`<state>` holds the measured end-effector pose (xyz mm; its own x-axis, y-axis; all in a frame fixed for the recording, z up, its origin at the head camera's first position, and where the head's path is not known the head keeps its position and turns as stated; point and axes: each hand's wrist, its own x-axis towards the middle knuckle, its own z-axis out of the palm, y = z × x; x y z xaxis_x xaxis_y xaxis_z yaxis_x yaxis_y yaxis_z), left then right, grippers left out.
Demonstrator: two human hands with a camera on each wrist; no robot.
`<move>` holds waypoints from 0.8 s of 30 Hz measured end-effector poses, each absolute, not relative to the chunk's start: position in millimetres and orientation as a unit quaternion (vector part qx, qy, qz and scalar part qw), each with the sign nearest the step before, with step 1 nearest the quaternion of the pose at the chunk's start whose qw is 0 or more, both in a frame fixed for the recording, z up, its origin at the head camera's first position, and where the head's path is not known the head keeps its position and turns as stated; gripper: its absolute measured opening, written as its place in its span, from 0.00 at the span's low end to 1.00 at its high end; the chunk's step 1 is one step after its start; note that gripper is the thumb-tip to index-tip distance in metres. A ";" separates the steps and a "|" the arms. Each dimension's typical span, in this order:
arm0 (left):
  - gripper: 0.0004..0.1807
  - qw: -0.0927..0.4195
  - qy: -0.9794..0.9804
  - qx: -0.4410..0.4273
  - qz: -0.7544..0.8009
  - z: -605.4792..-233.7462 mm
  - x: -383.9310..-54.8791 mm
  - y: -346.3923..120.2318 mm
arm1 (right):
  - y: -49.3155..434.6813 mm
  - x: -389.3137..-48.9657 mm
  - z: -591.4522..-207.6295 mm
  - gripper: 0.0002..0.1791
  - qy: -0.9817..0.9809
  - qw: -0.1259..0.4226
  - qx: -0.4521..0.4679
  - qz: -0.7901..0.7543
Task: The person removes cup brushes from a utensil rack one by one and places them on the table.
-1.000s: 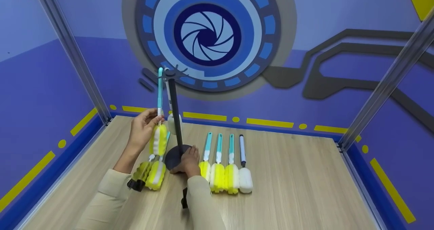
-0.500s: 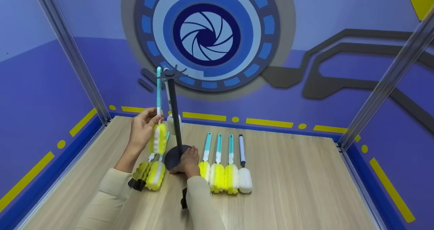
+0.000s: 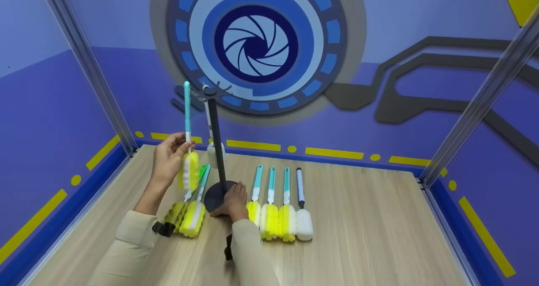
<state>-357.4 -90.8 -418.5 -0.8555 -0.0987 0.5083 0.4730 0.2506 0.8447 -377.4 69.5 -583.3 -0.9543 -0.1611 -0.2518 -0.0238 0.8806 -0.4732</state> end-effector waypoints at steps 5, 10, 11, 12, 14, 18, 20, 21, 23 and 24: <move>0.13 0.247 -0.745 -0.121 -0.608 -411.0 -353.9 -97.6 | 71.2 -376.1 -581.9 0.69 0.958 0.142 -0.052 -0.245; 0.13 0.256 -0.749 -0.126 -0.597 -411.8 -349.5 -100.1 | 72.3 -376.8 -583.2 0.69 0.956 0.141 -0.047 -0.252; 0.13 0.257 -0.753 -0.127 -0.593 -412.9 -348.7 -100.5 | 72.3 -376.6 -583.8 0.69 0.956 0.140 -0.046 -0.255; 0.13 0.257 -0.755 -0.127 -0.589 -414.2 -348.1 -100.8 | 72.3 -376.3 -584.2 0.70 0.955 0.141 -0.045 -0.258; 0.13 0.260 -0.759 -0.127 -0.583 -416.5 -346.9 -101.5 | 72.0 -375.7 -584.9 0.70 0.953 0.142 -0.044 -0.263; 0.13 0.265 -0.761 -0.117 -0.581 -419.0 -346.1 -104.4 | 70.9 -375.3 -584.1 0.70 0.951 0.145 -0.043 -0.269; 0.14 0.263 -0.761 -0.110 -0.582 -420.1 -346.0 -106.4 | 70.4 -375.5 -583.6 0.70 0.950 0.149 -0.039 -0.272; 0.14 0.260 -0.761 -0.107 -0.584 -420.5 -346.0 -107.4 | 70.2 -375.5 -583.3 0.70 0.949 0.151 -0.035 -0.274; 0.14 0.257 -0.761 -0.101 -0.587 -421.4 -345.9 -109.4 | 70.1 -375.7 -582.9 0.70 0.948 0.154 -0.030 -0.277; 0.14 0.256 -0.761 -0.099 -0.588 -421.8 -345.7 -110.3 | 70.1 -375.9 -582.9 0.71 0.948 0.154 -0.029 -0.278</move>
